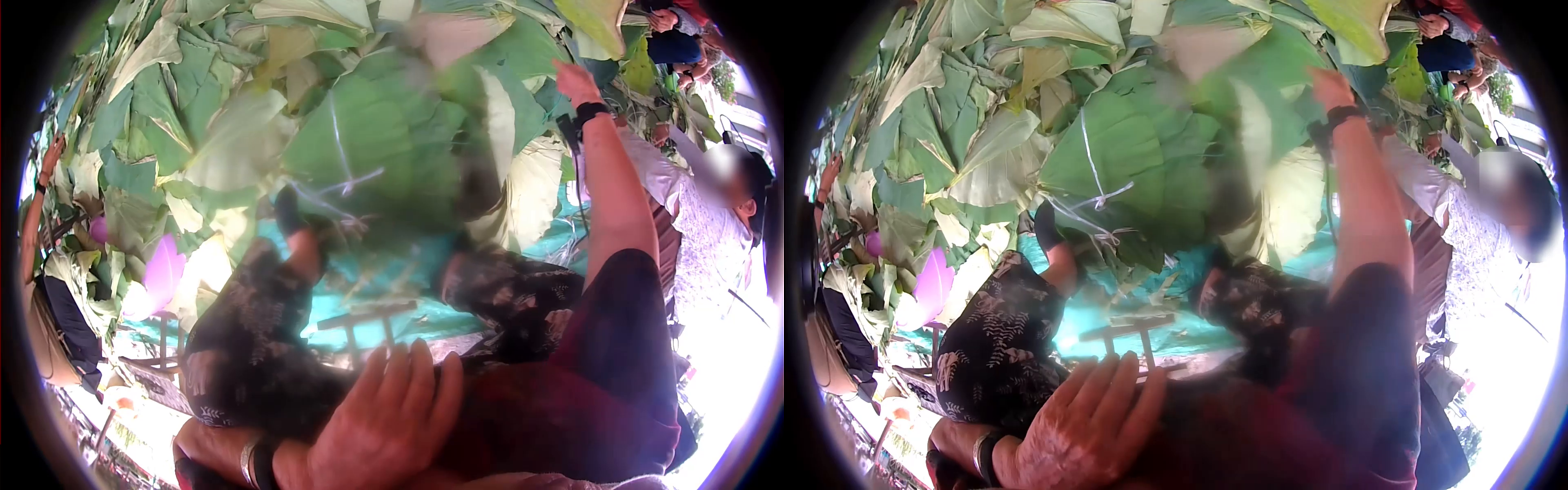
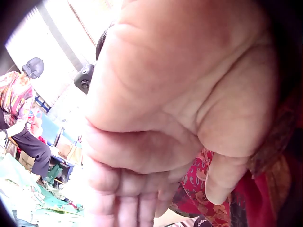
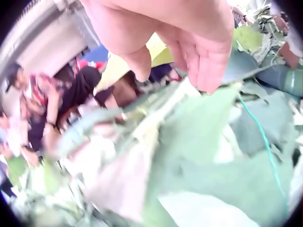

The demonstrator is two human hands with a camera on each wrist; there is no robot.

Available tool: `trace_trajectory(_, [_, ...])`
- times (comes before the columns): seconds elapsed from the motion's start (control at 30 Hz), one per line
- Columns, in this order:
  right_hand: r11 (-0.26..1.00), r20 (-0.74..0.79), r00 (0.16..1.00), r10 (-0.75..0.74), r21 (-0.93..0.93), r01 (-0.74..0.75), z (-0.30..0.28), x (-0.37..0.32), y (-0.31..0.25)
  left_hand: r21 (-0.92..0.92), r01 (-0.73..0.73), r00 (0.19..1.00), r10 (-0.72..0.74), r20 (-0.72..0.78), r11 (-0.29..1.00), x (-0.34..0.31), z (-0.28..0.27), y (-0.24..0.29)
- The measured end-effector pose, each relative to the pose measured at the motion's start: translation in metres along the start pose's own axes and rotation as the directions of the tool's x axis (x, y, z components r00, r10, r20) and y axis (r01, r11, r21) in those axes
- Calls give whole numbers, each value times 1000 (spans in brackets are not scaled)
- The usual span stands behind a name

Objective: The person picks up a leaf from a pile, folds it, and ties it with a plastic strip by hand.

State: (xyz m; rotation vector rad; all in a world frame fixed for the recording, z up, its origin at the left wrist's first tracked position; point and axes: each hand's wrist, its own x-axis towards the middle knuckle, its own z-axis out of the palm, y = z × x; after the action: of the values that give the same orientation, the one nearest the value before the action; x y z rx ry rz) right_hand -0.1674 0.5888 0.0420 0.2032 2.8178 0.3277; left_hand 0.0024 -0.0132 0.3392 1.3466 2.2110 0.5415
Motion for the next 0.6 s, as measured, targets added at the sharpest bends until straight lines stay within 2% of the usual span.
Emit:
trace_trajectory(0.03, [919, 143, 962, 233, 292, -266, 18, -3, -31, -1, 9, 1000, -9, -2, 1000, 0, 2, -1])
trace_trajectory(0.1, [715, 271, 899, 344, 545, -438, 67, -3, -66, -11, 57, 998, -57, 38, 998, 2, 3, -3])
trace_trajectory(0.13, [732, 198, 935, 294, 582, -354, 110, 0, -67, -12, 81, 995, -80, 61, 997, 4, 4, -5])
trace_trajectory(0.17, [567, 197, 918, 345, 735, -371, 120, 3, -77, -1, 47, 998, -47, 39, 999, 6, 5, -10])
trace_trajectory(0.2, [378, 195, 898, 395, 856, -352, 129, 5, -87, 14, 14, 1000, -14, 15, 1000, 10, 7, -17])
trace_trajectory(0.23, [-68, 329, 808, 489, 938, -341, 113, 1, -116, 28, -21, 1000, 21, -5, 999, 12, 8, -22])
trace_trajectory(0.27, [-493, 486, 715, 503, 841, -224, 94, 6, -140, 31, 23, 999, -24, 30, 999, 13, 8, -23])
trace_trajectory(0.3, [-531, 552, 624, 553, 810, -247, 86, 14, -148, 39, 61, 996, -64, 65, 997, 12, 7, -22])
trace_trajectory(0.37, [-262, 292, 691, 662, 953, -152, 125, 44, -134, 40, 124, 985, -128, 119, 992, 15, 2, -23])
trace_trajectory(0.43, [-374, 435, 662, 611, 895, -243, 102, 40, -137, 25, 172, 972, -174, 157, 985, 18, -2, -25])
trace_trajectory(0.53, [-604, 558, 667, 494, 772, -198, 145, 59, -106, -3, 171, 966, -167, 198, 985, 19, -8, -27])
trace_trajectory(0.57, [-683, 627, 650, 428, 696, -221, 139, 54, -104, -25, 190, 964, -181, 192, 982, 18, -9, -26])
trace_trajectory(0.6, [-634, 587, 689, 424, 736, -237, 134, 49, -106, -47, 210, 963, -198, 183, 977, 17, -8, -25])
